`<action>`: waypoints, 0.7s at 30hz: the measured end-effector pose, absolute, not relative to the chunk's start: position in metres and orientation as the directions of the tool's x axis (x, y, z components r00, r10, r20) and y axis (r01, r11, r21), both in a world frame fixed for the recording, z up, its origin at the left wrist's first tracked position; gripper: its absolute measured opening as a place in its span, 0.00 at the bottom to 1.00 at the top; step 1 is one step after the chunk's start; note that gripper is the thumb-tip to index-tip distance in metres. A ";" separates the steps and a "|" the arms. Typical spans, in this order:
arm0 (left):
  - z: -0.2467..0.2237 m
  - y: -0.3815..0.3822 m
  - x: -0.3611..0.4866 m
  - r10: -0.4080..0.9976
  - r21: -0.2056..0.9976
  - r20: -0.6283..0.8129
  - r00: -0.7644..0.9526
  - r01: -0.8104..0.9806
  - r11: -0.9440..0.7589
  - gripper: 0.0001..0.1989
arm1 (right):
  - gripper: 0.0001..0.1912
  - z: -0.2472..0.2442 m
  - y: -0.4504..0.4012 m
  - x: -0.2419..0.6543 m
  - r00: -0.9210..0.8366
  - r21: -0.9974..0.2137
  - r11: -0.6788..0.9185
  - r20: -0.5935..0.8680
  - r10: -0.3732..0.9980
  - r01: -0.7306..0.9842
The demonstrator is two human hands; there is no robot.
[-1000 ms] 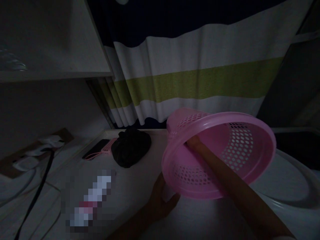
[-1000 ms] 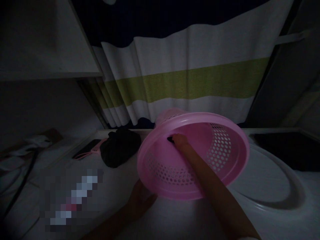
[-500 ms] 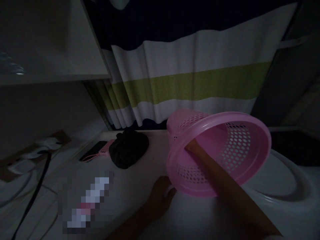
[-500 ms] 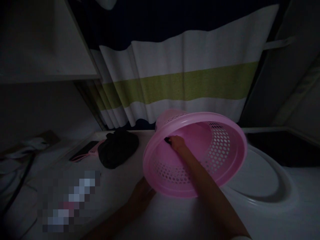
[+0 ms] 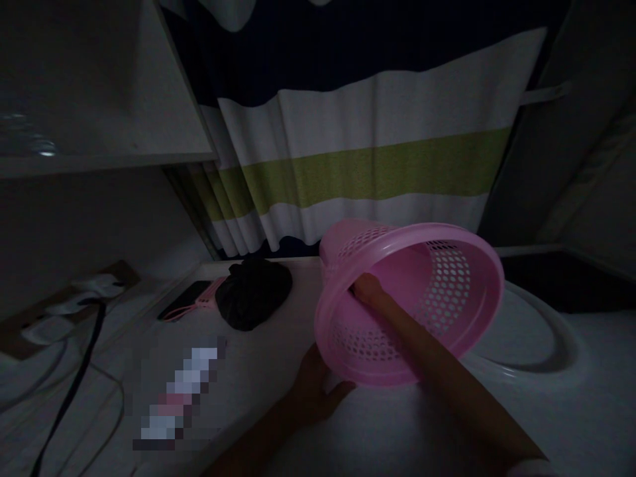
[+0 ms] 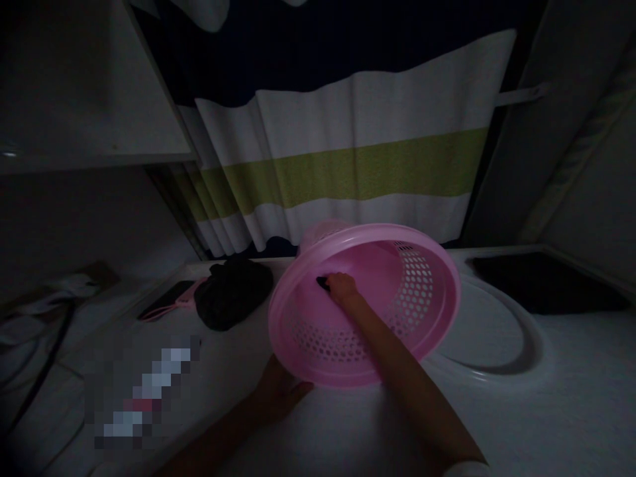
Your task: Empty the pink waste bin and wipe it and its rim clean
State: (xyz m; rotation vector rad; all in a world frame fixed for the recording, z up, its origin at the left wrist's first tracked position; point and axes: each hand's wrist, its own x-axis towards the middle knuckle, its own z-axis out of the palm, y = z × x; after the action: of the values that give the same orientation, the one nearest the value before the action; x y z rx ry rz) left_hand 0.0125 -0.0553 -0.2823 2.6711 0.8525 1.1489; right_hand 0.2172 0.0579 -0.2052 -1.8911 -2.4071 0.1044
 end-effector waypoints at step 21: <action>-0.270 -0.054 0.019 0.863 0.702 0.435 0.259 0.503 -0.505 0.15 | 0.15 -0.208 0.004 0.233 -0.421 0.037 0.422 -0.032 0.906 0.906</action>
State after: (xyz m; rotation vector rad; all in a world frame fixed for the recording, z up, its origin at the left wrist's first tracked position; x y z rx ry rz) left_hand 0.0192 -0.0540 -0.2695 2.1122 1.2392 1.1431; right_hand 0.2329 0.0037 -0.2084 -1.7142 -2.6888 -0.0227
